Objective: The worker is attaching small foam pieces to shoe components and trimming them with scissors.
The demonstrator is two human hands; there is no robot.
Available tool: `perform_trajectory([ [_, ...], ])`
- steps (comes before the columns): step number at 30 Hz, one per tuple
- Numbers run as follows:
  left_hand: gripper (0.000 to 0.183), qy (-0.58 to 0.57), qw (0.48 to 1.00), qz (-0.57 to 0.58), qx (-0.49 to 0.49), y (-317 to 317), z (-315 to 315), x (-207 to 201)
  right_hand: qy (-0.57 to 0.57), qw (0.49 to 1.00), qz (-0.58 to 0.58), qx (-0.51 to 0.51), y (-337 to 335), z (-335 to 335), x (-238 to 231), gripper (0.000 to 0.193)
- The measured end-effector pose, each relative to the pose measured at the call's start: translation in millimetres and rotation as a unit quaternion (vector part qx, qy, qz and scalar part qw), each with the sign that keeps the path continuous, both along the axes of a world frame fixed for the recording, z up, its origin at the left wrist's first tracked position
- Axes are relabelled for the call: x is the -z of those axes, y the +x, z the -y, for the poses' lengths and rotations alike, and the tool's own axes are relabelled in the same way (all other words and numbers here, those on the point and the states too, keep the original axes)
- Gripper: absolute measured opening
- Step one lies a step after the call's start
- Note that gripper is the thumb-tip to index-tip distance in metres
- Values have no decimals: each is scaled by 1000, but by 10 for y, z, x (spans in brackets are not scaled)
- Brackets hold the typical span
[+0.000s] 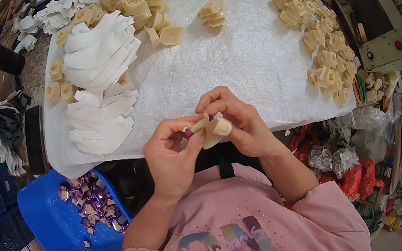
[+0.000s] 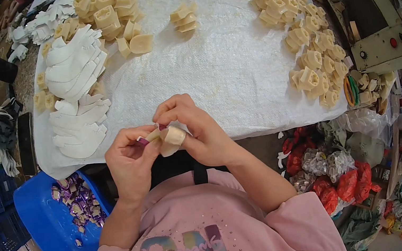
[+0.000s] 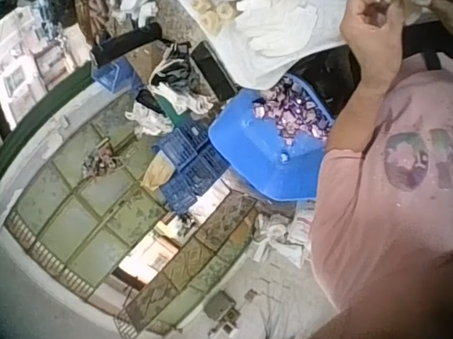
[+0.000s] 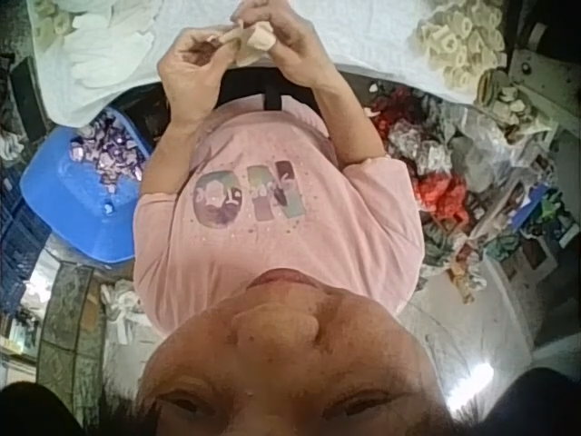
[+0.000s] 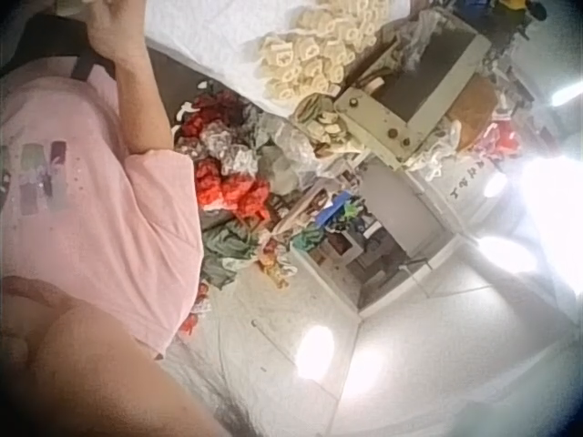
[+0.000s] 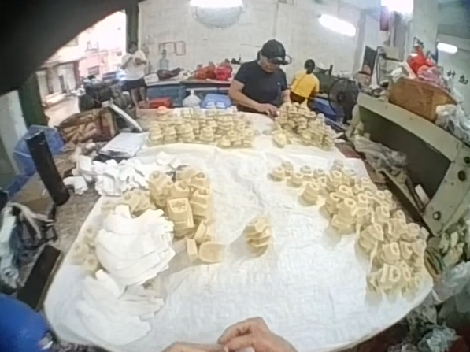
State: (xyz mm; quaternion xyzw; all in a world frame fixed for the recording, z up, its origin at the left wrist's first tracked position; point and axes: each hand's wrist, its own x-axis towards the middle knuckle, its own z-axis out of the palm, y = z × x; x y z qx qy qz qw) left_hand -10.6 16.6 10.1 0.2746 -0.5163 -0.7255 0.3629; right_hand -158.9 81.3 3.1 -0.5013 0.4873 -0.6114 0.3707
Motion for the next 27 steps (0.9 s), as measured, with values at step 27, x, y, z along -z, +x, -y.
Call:
perform_trajectory([
  [27, 8, -454, 889, 46, -34, 88, 168, 48, 132, 987, 68, -55, -160, -29, -200, 44],
])
